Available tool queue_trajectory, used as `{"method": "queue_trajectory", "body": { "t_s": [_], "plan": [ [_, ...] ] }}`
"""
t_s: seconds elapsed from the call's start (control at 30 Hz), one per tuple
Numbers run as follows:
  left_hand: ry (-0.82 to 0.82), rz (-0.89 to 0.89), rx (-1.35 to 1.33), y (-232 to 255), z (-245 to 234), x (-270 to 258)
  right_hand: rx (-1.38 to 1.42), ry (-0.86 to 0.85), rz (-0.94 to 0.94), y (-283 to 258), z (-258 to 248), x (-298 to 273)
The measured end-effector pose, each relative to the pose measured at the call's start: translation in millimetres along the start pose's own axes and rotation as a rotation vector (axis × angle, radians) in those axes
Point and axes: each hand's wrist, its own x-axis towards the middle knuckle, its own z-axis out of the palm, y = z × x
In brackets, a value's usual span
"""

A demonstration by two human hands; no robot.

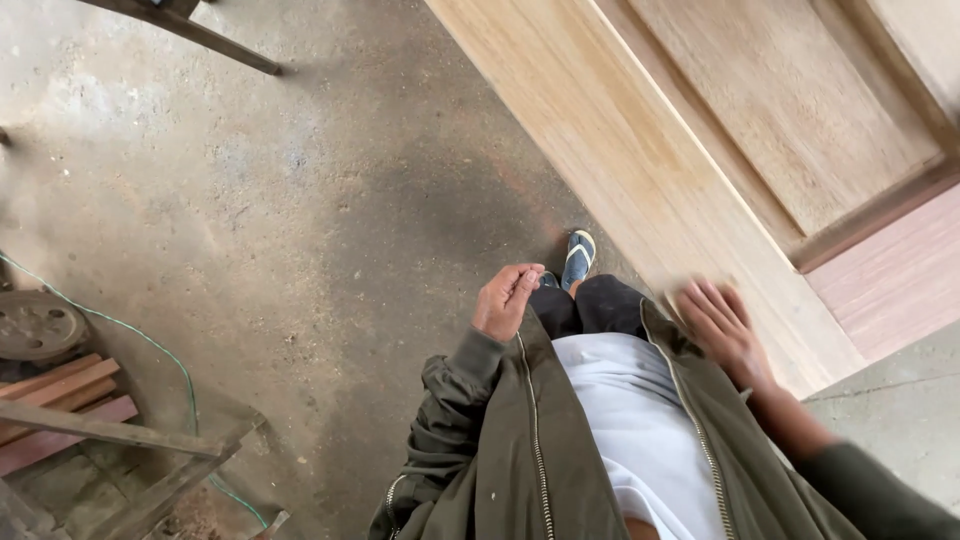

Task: Sanding the surfaces and edges of a wooden door using sandpaper and wiping away dust with a cloth

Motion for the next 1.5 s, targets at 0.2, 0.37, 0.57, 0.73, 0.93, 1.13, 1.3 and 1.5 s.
{"method": "queue_trajectory", "body": {
  "t_s": [0.2, 0.37, 0.57, 0.73, 0.93, 1.13, 1.3, 1.5],
  "plan": [
    [-0.292, -0.11, 0.024, -9.4, 10.7, -0.7, -0.002, 0.147, -0.007, 17.8, 36.4, 47.5],
    [-0.714, -0.195, 0.319, -39.4, 4.9, -10.4, 0.132, 0.26, -0.122, 29.3, 93.8, 190.5],
    [-0.933, -0.358, 0.733, -111.6, -66.1, -46.2, 0.326, 0.173, -0.03, 22.9, 52.6, 107.3],
    [-0.854, -0.622, 0.637, -140.3, -105.0, -80.5, 0.197, -0.043, 0.186, -7.1, -10.1, 22.0],
    [-0.358, -0.821, 0.337, -156.1, -111.0, -78.9, 0.161, 0.129, -0.051, 10.8, 51.6, 148.6],
    [-0.261, -0.991, 0.341, -154.1, -111.4, -60.1, 0.211, 0.157, -0.095, 33.1, 95.5, 228.9],
    [-0.573, -0.898, 0.258, -121.1, -134.7, -63.3, 0.199, 0.017, 0.032, -3.2, 17.7, 111.8],
    [-0.455, -0.945, 0.062, -117.5, -137.7, -56.5, 0.27, -0.059, 0.305, -8.7, 5.6, 68.3]
  ]
}}
